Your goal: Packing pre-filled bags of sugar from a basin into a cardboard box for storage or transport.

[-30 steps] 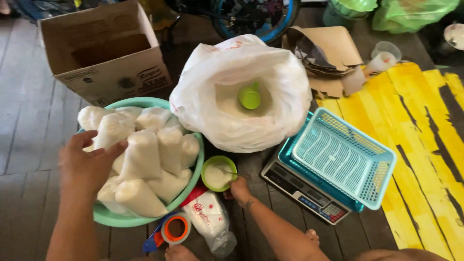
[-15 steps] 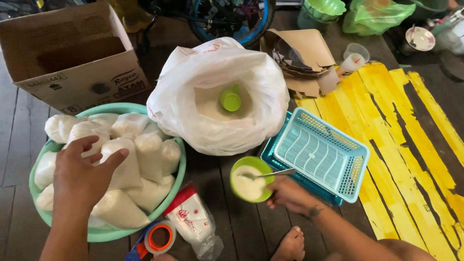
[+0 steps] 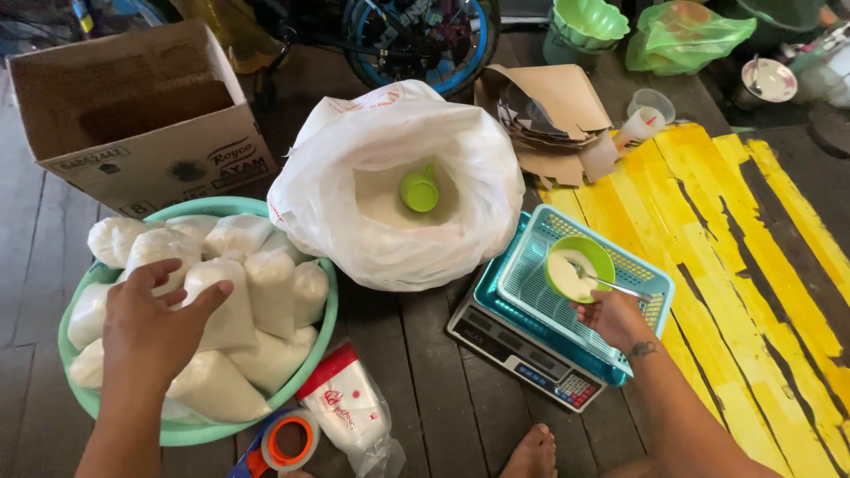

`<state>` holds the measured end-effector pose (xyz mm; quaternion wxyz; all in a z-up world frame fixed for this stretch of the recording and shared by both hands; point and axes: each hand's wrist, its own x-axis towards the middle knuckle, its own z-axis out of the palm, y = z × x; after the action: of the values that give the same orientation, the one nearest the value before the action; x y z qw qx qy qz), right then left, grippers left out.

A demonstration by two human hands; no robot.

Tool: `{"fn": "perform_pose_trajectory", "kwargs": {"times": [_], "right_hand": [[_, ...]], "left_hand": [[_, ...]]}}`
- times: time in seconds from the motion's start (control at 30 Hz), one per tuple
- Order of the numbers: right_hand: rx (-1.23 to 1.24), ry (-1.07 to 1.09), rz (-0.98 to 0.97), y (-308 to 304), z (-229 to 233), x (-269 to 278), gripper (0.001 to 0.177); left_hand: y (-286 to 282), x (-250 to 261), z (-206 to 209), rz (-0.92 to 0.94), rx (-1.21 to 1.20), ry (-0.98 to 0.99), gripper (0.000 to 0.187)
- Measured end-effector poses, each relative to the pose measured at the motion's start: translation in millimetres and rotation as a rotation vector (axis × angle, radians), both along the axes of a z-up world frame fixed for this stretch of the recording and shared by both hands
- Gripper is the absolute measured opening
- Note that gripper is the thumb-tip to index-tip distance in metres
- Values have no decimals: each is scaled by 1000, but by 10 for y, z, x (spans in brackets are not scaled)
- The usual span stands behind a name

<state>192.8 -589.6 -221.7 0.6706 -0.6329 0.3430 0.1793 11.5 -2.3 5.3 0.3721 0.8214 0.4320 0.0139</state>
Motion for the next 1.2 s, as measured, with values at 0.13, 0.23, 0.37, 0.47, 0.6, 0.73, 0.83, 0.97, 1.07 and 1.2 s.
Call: {"fn": "perform_pose_trajectory", "kwargs": {"times": [0.13,0.23,0.37,0.47,0.6,0.73,0.83,0.97,1.07,1.2], "right_hand": [[-33,21,7,7,-47,18,39],[-13,20,1,-102,-206,56,41],[8,43,22,-257,-414,88,41],[-33,45,-4,-194,-208,-20,43],[-630,118,-52,148,360,-188,45],[-995,-228,38,448,629,-477,32],[-665,-305,11,793,574,-655,20],[-210,178,237,1326,333,-935,25],[121,426,214,1534,-296,-1180,31],[475,365,-453,1625,-1127,-1203,64]], "left_hand": [[-54,10,16,15,0,14,68],[-67,17,-22,17,-7,10,67],[-77,18,-65,-1,3,4,67],[-81,25,-67,-2,3,-1,66],[-89,51,-1,17,-21,3,66],[-73,62,26,10,-7,-35,66],[-100,82,69,18,-21,-20,66],[-113,154,55,4,-29,-60,66],[-121,119,48,7,-42,-44,65],[-109,131,72,10,-17,-44,66]]}}
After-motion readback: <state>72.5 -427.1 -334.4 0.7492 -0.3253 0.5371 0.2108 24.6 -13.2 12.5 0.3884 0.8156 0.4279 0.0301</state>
